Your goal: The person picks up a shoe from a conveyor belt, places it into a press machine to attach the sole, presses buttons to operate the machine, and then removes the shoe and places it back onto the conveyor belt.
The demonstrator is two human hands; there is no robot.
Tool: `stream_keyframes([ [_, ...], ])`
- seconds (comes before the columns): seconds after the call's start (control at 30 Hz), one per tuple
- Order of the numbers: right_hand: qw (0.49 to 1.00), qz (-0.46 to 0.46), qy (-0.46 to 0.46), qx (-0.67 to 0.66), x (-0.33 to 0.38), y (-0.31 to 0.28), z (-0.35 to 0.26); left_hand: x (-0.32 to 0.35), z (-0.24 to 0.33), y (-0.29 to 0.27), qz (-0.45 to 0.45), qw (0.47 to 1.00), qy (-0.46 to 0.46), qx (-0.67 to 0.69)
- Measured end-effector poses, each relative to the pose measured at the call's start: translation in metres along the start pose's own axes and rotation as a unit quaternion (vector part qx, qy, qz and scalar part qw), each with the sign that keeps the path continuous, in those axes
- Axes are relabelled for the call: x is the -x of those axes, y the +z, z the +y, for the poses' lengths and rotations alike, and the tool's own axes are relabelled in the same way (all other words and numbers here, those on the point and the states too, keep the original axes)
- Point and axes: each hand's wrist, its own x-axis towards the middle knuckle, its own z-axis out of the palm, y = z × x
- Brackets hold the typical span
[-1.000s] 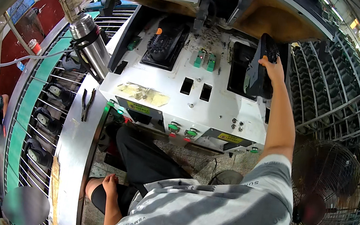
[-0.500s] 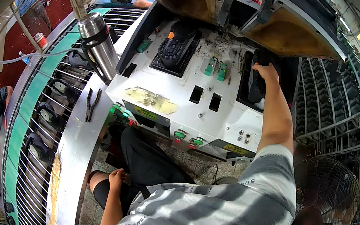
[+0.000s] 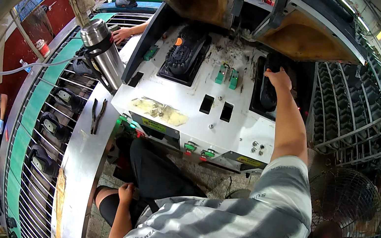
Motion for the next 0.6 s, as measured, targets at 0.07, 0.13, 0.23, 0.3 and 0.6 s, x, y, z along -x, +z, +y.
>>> stream_keyframes([
  [0.07,1.000,0.005,-0.015,0.003,-0.003,0.003,0.004,0.000,0.012,0.012,0.011,0.997,-0.004,0.073],
  [0.13,0.999,0.008,-0.026,0.025,-0.005,0.002,0.005,-0.001,0.000,0.012,0.002,1.000,-0.024,0.019],
  [0.23,0.999,0.006,-0.026,0.032,-0.005,0.001,0.007,-0.005,-0.001,0.013,-0.004,1.000,-0.030,0.006],
  [0.3,1.000,-0.002,-0.016,0.022,0.002,0.001,0.008,-0.004,0.004,0.012,-0.006,0.999,-0.031,0.027],
  [0.6,0.989,0.110,-0.100,0.008,0.049,0.023,0.041,0.004,0.122,0.053,0.069,0.990,0.069,0.101],
])
